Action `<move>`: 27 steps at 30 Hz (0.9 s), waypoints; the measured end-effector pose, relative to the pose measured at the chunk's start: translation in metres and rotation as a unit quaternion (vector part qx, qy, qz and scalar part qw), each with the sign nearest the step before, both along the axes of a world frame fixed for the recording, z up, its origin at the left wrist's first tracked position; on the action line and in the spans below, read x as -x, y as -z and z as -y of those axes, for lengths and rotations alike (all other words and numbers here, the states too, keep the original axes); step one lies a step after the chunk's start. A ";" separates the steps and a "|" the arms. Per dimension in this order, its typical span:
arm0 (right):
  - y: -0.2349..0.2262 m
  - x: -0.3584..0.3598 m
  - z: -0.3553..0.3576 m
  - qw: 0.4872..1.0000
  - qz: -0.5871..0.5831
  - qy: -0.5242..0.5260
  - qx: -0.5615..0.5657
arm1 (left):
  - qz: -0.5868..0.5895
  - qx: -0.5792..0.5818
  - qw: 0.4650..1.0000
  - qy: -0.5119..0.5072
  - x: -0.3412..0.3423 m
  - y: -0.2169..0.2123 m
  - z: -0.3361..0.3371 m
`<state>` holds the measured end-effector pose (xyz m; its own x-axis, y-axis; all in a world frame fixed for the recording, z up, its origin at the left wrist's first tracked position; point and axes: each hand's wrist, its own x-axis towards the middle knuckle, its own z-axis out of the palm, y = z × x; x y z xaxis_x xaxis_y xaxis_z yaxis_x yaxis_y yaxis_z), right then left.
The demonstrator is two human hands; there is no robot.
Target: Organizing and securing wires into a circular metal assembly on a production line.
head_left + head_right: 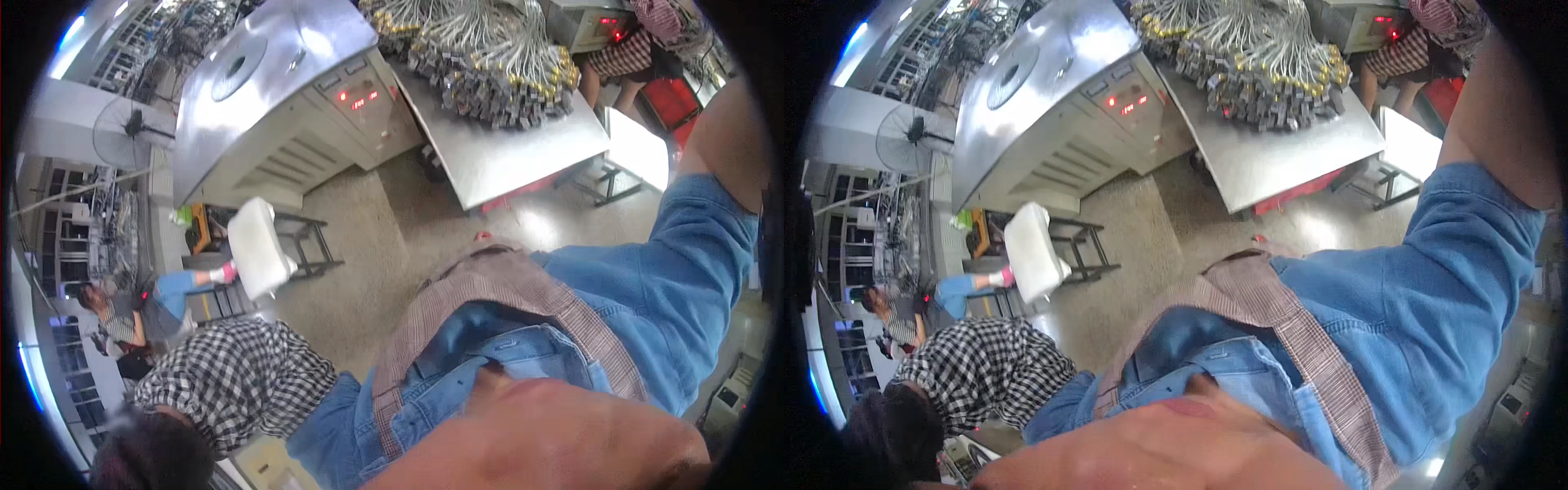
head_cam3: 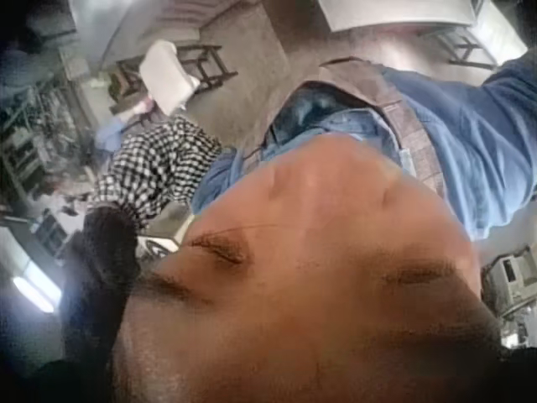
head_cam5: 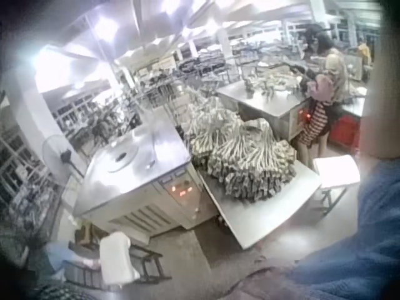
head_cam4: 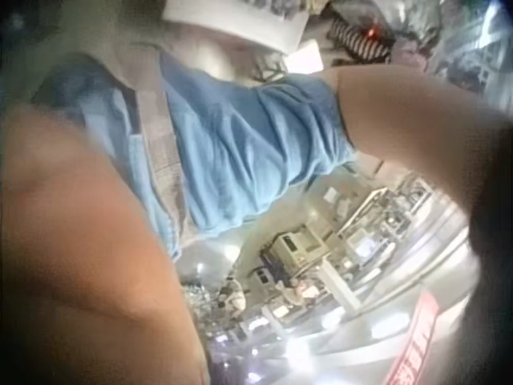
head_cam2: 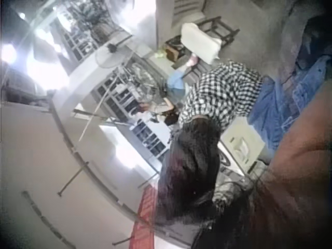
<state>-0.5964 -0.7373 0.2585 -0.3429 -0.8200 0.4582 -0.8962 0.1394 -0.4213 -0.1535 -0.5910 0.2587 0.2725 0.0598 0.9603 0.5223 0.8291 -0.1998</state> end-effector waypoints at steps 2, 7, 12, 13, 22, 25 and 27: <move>0.005 0.040 0.017 0.999 0.020 0.032 0.001 | -0.008 -0.044 0.999 0.007 0.013 -0.002 0.073; 0.035 0.113 0.096 0.995 0.075 0.061 0.004 | 0.010 -0.268 0.963 -0.021 0.024 -0.001 0.228; 0.157 0.159 0.154 0.966 0.209 0.144 0.041 | 0.341 -0.484 0.806 -0.019 0.059 0.106 0.401; 0.188 0.180 0.166 0.969 0.191 0.156 0.012 | 0.299 -0.393 0.869 0.035 0.117 0.123 0.415; 0.288 0.255 0.199 0.972 0.217 0.088 0.035 | 0.573 -0.085 0.810 0.091 0.480 0.328 0.505; 0.315 0.279 0.189 0.938 0.326 0.112 -0.038 | 0.637 0.088 0.706 -0.297 0.560 0.353 0.465; 0.260 0.215 0.187 0.959 0.265 0.096 -0.029 | 0.705 -0.058 0.649 -0.278 0.559 0.374 0.477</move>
<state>-0.8116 -0.9246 -0.0019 -0.6617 -0.7378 0.1336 -0.5146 0.3172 -0.7966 -0.7129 -1.0679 -0.1155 -0.9161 -0.3228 0.2377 -0.2689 0.9346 0.2328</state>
